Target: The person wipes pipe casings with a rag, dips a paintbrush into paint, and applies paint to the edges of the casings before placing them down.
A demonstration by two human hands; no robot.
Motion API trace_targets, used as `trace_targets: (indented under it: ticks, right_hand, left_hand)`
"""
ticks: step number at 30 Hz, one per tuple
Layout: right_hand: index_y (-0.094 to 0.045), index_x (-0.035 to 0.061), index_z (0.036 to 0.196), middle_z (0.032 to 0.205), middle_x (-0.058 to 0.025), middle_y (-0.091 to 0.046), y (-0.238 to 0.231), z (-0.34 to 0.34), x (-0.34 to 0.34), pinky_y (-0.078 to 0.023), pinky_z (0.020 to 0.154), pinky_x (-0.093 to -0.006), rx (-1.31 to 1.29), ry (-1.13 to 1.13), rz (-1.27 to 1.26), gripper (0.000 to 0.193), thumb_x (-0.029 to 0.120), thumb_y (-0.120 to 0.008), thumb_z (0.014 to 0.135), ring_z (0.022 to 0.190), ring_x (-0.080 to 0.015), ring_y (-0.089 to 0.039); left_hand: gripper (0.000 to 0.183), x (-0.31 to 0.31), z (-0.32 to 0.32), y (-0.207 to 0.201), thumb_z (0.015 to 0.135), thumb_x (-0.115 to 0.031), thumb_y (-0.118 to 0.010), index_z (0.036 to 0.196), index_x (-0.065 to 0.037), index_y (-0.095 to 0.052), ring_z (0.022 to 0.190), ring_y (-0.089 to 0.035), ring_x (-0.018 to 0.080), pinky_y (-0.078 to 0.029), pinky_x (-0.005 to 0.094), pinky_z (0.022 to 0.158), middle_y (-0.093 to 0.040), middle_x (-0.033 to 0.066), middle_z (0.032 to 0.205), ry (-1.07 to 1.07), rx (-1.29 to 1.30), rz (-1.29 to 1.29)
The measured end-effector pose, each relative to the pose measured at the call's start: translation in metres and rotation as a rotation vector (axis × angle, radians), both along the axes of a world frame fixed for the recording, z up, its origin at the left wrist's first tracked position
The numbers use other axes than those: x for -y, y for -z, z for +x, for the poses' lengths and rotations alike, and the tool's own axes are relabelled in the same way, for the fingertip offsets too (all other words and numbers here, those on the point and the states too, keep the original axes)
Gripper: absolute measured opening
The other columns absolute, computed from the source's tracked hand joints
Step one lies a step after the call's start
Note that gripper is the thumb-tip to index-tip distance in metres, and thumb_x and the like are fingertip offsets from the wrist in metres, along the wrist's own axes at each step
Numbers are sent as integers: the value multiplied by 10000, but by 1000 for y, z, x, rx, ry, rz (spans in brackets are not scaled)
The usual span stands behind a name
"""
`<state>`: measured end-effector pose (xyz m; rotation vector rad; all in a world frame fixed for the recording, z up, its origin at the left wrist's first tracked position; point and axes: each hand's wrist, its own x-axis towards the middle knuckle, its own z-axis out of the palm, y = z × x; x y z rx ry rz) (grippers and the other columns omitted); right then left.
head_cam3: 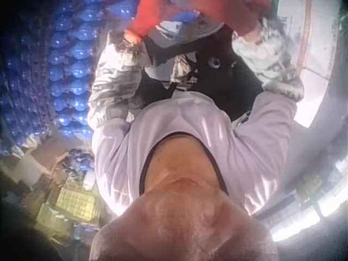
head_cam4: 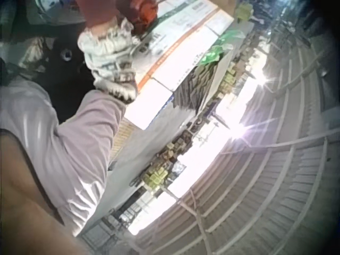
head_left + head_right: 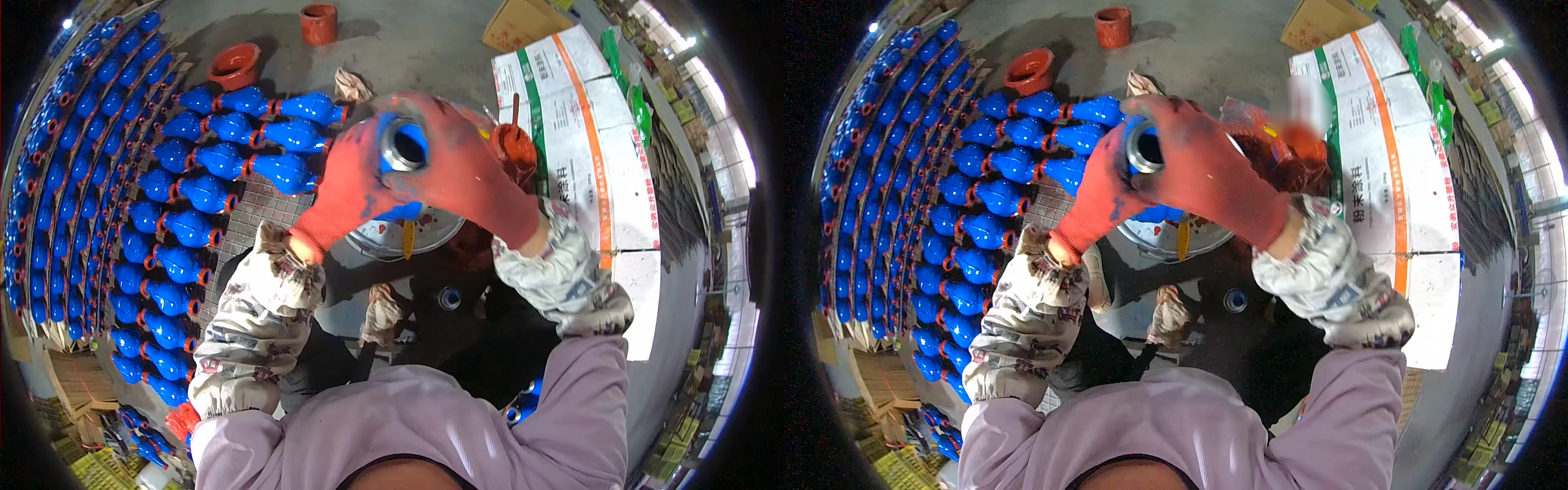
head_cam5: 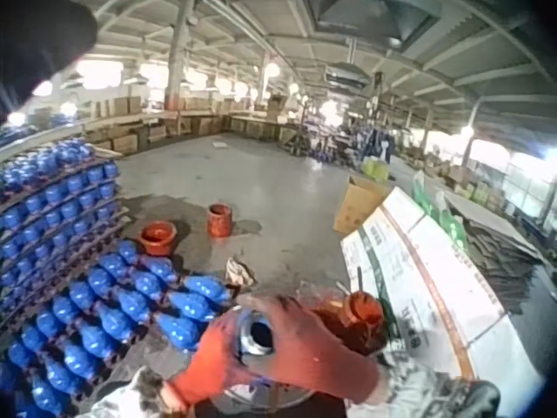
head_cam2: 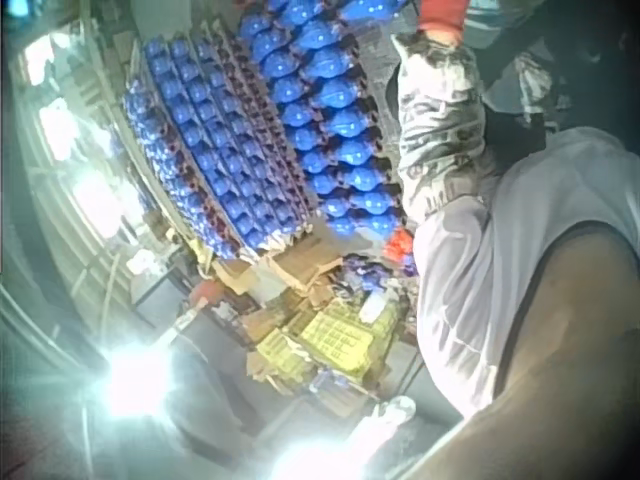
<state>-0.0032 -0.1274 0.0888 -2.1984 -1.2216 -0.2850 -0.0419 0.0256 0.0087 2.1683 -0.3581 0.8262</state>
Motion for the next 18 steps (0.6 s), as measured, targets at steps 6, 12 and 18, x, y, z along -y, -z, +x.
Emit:
trace_targets:
  ticks: [6, 12, 18]
  right_hand:
    - [-518, 107, 1263, 1105, -163, -628, -5, 23, -12, -498, 851, -390, -11, -30, -10, 710, 231, -818, 632, 960, -320, -639]
    - [-608, 135, 1123, 1059, -122, -636, 48, 36, 78, -512, 724, -379, -37, 307, -222, 356, 167, -719, 786, 862, -265, -640]
    - [-638, 186, 1056, 1133, -65, -604, 145, -14, 79, -471, 744, -387, 298, -103, -645, 262, 185, -562, 805, 878, -234, -603]
  left_hand:
    - [813, -10, 6, 2, 647, -216, -849, 1314, -9, -432, 1023, -597, 175, -479, 326, 902, -612, 112, 1120, 274, -167, -537]
    - [816, -13, -4, -4, 655, -107, -843, 1344, 15, -424, 993, -592, 130, -470, 289, 915, -634, 65, 1089, 242, -285, -600]
    - [514, -87, -5, 50, 764, -67, -730, 1242, 8, -559, 1003, -597, 141, -461, 292, 913, -641, 77, 1141, 69, -332, -540]
